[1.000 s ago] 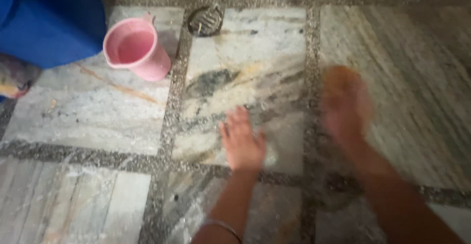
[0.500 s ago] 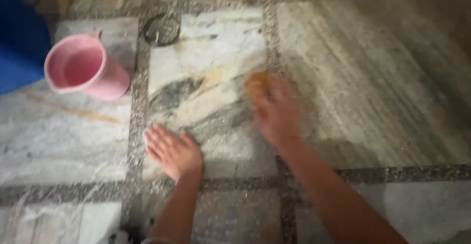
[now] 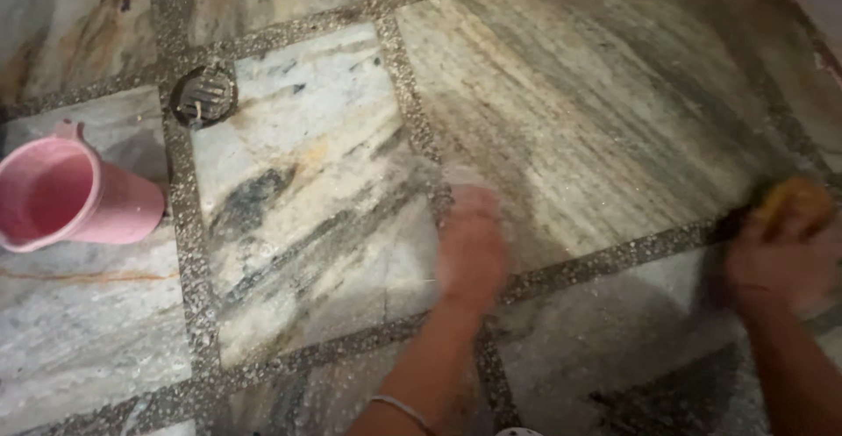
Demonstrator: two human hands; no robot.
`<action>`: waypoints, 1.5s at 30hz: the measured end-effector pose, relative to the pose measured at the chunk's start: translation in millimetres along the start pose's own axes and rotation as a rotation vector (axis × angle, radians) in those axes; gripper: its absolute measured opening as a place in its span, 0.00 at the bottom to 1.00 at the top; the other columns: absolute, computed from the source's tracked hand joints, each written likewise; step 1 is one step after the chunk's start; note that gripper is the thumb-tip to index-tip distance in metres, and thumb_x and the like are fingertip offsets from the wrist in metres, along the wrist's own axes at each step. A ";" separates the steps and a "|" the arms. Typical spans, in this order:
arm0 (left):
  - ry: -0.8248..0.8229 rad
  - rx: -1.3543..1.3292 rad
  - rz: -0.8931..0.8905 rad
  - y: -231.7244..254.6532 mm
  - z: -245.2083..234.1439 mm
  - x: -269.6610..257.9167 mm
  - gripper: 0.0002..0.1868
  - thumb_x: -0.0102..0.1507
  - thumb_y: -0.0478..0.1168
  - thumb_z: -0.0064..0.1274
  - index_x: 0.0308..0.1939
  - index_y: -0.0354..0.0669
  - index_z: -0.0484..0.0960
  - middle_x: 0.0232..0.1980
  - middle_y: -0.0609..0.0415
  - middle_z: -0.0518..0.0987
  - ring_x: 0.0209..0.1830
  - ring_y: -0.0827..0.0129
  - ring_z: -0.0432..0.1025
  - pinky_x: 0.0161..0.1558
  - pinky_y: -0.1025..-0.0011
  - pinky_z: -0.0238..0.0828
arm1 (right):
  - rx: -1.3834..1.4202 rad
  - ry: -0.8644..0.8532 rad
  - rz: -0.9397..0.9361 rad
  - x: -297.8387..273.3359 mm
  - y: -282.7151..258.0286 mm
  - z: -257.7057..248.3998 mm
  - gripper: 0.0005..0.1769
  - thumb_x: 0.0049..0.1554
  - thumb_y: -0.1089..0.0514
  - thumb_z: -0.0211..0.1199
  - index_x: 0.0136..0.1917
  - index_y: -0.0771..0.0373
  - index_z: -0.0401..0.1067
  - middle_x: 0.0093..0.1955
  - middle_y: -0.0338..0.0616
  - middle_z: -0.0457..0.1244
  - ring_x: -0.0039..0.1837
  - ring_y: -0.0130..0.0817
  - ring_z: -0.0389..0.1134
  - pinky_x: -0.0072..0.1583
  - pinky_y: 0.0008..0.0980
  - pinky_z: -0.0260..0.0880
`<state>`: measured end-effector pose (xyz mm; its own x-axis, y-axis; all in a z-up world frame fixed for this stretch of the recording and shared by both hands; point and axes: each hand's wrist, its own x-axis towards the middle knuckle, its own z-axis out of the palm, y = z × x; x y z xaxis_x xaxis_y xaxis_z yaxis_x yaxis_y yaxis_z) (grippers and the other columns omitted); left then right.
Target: The person scrubs a marble floor using a wooden brush and soapy water, moving across different tiles and focusing on the grout lines and edges.
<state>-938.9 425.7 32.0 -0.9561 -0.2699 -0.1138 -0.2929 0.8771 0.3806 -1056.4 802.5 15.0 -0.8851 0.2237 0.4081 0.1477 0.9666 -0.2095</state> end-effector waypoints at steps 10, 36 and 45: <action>0.524 0.211 0.004 -124.2 -19.4 -7.4 0.30 0.65 0.43 0.42 0.70 0.31 0.67 0.69 0.40 0.70 0.69 0.52 0.64 0.70 0.57 0.57 | 0.318 -0.296 -0.801 -147.3 -289.8 -73.1 0.22 0.62 0.46 0.54 0.68 0.50 0.68 0.73 0.61 0.58 0.72 0.59 0.61 0.70 0.54 0.62; -0.039 0.030 0.319 14.5 13.4 -17.0 0.28 0.65 0.42 0.43 0.69 0.41 0.67 0.71 0.47 0.70 0.73 0.56 0.62 0.74 0.60 0.55 | 0.029 -0.209 -0.668 -71.8 -109.5 -85.6 0.29 0.63 0.47 0.47 0.74 0.53 0.65 0.76 0.68 0.55 0.74 0.66 0.58 0.71 0.54 0.62; 0.462 0.227 0.005 -53.6 -7.9 -16.4 0.35 0.66 0.47 0.40 0.74 0.30 0.61 0.75 0.36 0.64 0.77 0.46 0.55 0.73 0.53 0.45 | 0.481 -0.314 -0.756 -154.2 -171.6 -136.2 0.23 0.59 0.50 0.55 0.66 0.53 0.71 0.72 0.62 0.60 0.70 0.61 0.63 0.66 0.57 0.64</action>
<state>-907.6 379.9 20.8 -0.8712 -0.3682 0.3246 -0.3310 0.9290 0.1654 -885.1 619.3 109.0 -0.7605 -0.5515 0.3426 -0.6485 0.6710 -0.3594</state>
